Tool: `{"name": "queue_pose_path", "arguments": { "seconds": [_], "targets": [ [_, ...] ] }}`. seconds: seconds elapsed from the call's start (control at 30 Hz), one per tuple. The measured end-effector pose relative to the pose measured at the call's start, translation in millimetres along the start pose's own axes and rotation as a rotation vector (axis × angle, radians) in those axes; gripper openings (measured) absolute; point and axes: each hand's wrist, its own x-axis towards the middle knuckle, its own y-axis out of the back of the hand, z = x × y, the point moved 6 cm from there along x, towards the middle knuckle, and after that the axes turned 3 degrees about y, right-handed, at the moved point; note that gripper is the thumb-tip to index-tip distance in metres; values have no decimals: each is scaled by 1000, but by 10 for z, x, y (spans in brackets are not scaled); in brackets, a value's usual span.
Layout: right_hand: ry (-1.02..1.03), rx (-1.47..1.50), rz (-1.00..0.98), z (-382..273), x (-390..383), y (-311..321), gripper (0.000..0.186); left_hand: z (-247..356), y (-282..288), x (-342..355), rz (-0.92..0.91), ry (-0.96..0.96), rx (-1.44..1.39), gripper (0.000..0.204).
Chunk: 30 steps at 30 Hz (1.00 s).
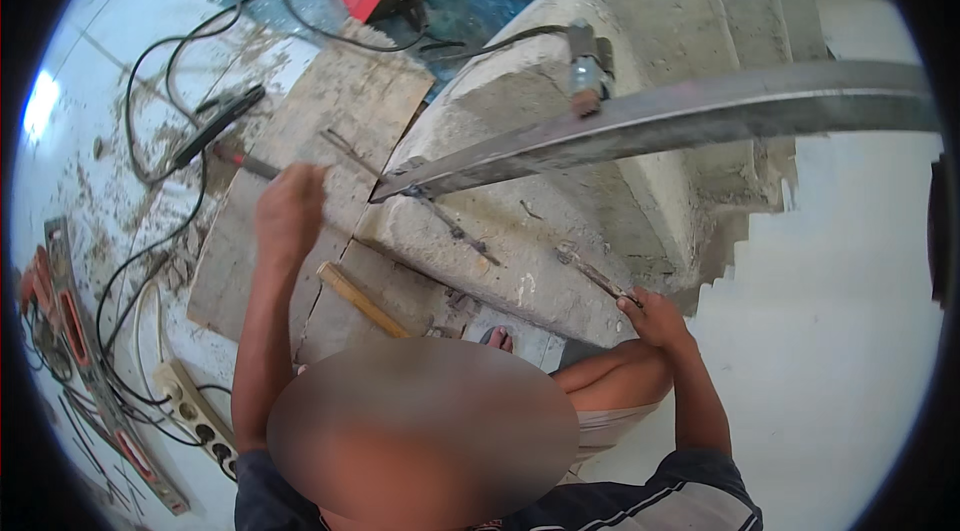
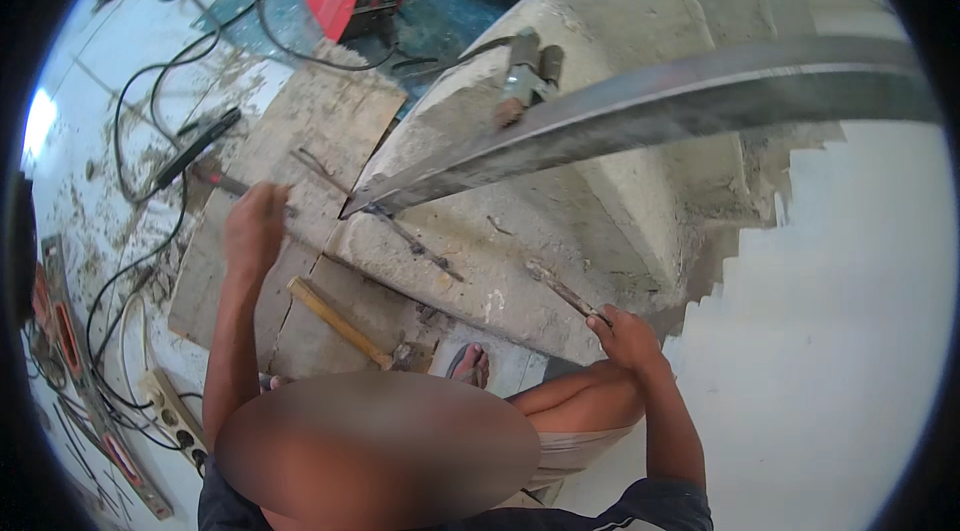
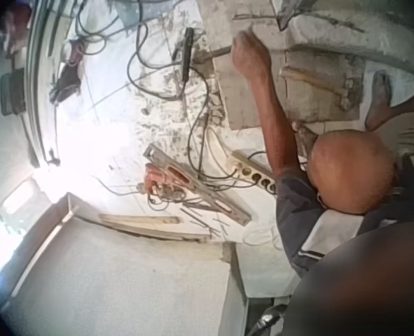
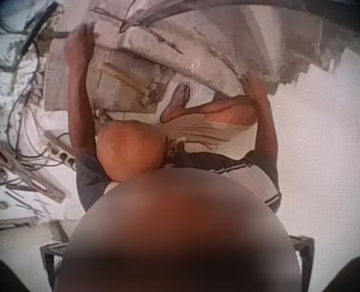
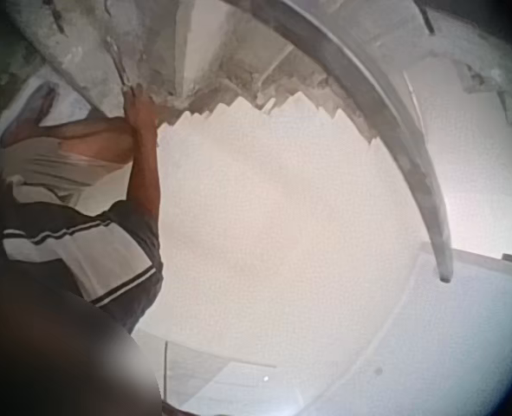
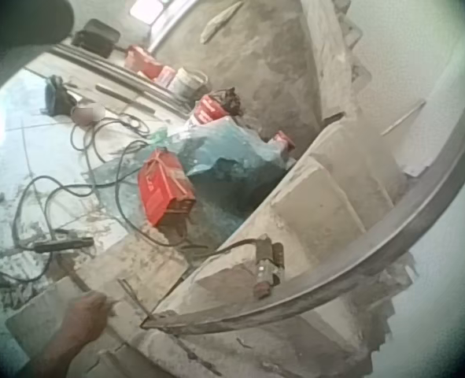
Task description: Hammering a metal rod into a concrete staircase to secure a handrail.
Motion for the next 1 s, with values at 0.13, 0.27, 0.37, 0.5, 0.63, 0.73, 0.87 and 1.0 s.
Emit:
{"name": "queue_pose_path", "arguments": {
  "seconds": [0.13,0.27,0.37,0.5,0.63,0.73,0.87,1.0],
  "targets": [
    [98,172,7,215,24,-106,46,163,267,-633,-403,314,-417,25],
    [-2,243,-67,352,165,-104,48,1208,-85,-1168,-760,-129,-417,23],
    [-9,254,-181,424,206,-96,49,1892,-639,-1183,-727,-424,-268,23],
    [-125,390,-173,732,171,-365,49,2429,-1405,-1070,-644,-634,-94,25],
    [-334,812,-312,693,121,-389,47,2577,-1977,-781,-535,-764,311,24],
    [-370,862,-309,621,152,-328,46,2664,-2159,-646,-533,-773,347,21],
    [-302,917,-272,910,211,-536,45,2646,-2529,-720,-483,-748,337,21],
    [-266,912,-279,956,276,-539,44,2569,-2200,-758,-428,-719,203,22]
  ]
}}
